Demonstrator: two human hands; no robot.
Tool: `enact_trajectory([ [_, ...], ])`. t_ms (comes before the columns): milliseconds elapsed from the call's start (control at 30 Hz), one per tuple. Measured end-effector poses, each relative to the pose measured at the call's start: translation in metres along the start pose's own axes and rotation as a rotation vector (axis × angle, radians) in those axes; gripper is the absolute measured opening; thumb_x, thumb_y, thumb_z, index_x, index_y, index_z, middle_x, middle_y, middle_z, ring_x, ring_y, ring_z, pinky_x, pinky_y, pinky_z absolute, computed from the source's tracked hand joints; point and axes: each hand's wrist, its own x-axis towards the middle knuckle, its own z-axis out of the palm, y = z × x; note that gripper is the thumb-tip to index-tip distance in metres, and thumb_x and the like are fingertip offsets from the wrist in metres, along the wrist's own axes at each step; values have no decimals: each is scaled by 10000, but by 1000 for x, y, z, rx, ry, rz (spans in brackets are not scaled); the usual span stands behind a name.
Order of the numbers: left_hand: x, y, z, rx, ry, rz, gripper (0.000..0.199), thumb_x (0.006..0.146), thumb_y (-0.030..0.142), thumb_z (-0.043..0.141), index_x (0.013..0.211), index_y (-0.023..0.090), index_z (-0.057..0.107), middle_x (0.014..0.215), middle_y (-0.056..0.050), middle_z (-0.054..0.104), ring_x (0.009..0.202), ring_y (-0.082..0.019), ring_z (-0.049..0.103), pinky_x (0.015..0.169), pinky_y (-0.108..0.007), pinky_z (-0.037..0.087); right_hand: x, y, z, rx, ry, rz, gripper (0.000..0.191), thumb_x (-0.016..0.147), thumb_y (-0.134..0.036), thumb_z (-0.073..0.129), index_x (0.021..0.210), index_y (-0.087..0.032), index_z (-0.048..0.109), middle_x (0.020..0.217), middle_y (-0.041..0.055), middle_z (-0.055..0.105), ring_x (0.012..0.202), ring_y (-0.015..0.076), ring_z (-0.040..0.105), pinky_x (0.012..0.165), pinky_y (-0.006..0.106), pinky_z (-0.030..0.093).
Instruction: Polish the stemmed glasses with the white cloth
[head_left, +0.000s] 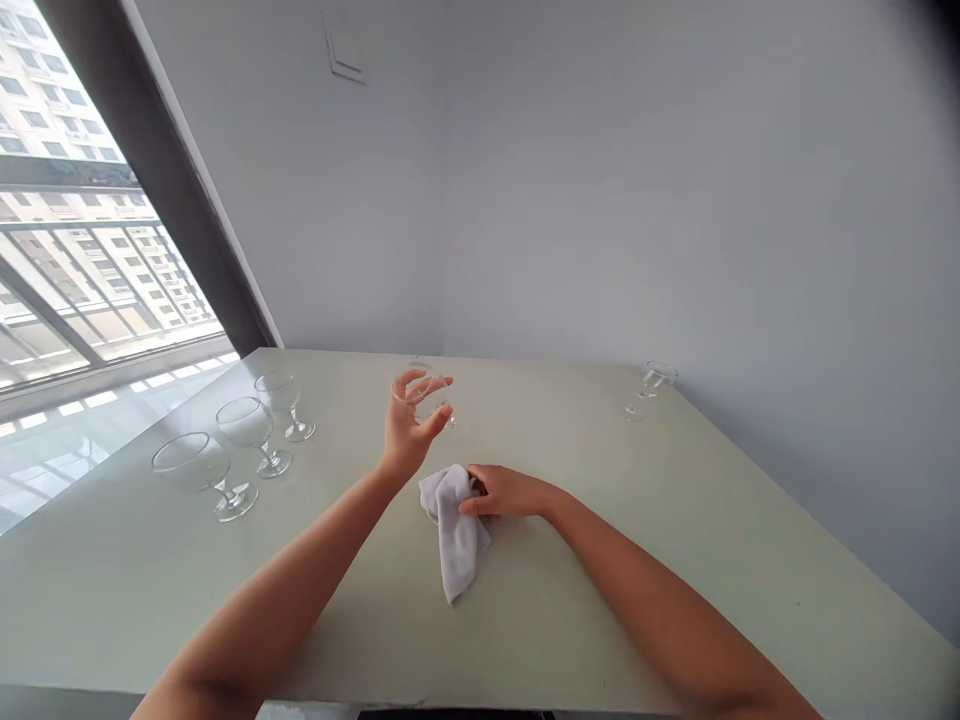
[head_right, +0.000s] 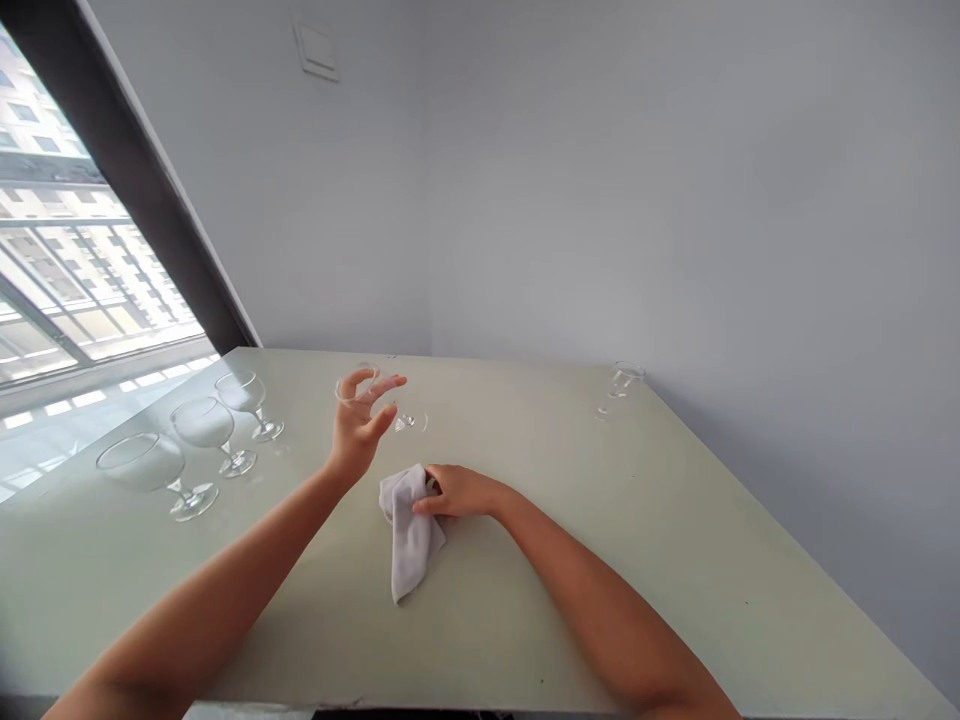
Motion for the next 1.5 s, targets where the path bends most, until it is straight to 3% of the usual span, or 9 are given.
enact_trajectory([
  [100, 0, -2, -1, 131, -72, 56, 349, 737, 370, 607, 1035, 225, 500, 1148, -83, 514, 1121, -235, 498, 930, -413, 384, -13, -15, -19, -303, 308, 11, 531, 660, -474, 640, 1121, -229, 545, 906, 34, 601, 722, 164, 532, 611, 268, 378],
  [200, -6, -3, 6, 130, -127, 39, 345, 746, 354, 603, 1053, 233, 502, 1148, -71, 510, 1110, -228, 510, 958, -418, 372, -16, -32, -21, -385, 580, -61, 382, 766, -413, 542, 1102, -234, 570, 866, 14, 599, 677, 124, 507, 630, 247, 359],
  [333, -18, -4, 22, 91, -265, -9, 350, 757, 373, 586, 1069, 236, 508, 1164, -77, 512, 1157, -237, 471, 961, -404, 370, 1, -34, -1, -488, 590, -100, 183, 802, -347, 497, 826, -223, 628, 626, -38, 554, 545, 91, 449, 526, 209, 287],
  [433, -28, -12, 29, 118, -354, -45, 611, 735, 398, 606, 1268, 275, 335, 1274, -87, 463, 1238, -247, 377, 964, -421, 354, 13, -15, -2, -590, 648, -56, 224, 811, -292, 461, 659, -194, 593, 591, -32, 553, 538, 89, 443, 512, 210, 252],
  [533, -40, -33, 33, 219, -426, -97, 802, 725, 431, 601, 1363, 297, 133, 1355, -88, 387, 1265, -245, 330, 960, -435, 349, 9, 16, -35, -537, 824, 131, 264, 797, -349, 483, 629, -182, 598, 602, -10, 583, 585, 104, 494, 549, 207, 288],
  [733, -54, -70, 38, 350, -416, -355, 367, 805, 438, 449, 1144, 299, 456, 1177, -31, 555, 1042, -217, 533, 871, -402, 413, -26, 83, -131, -465, 1094, 450, 288, 808, -303, 425, 659, -154, 621, 720, 74, 631, 677, 164, 560, 579, 239, 333],
  [1100, -49, -65, 37, 429, -431, -423, 273, 783, 418, 436, 962, 284, 593, 894, -9, 611, 660, -169, 555, 659, -331, 445, -28, 141, -184, -331, 1192, 662, 231, 784, -310, 458, 769, -158, 631, 762, 86, 638, 665, 181, 586, 542, 253, 367],
  [1300, -49, -66, 38, 383, -426, -375, 233, 789, 365, 438, 926, 271, 602, 1036, -14, 595, 876, -190, 563, 773, -336, 431, -25, 147, -195, -312, 1236, 679, 235, 784, -303, 467, 821, -145, 638, 817, 117, 637, 779, 216, 597, 598, 273, 388],
  [1500, -49, -67, 39, 364, -404, -360, 233, 773, 359, 456, 901, 254, 619, 967, -31, 610, 839, -194, 567, 787, -352, 427, -35, 142, -186, -274, 1267, 616, 320, 744, -329, 525, 1013, -162, 573, 849, 89, 633, 815, 211, 586, 631, 270, 386],
])
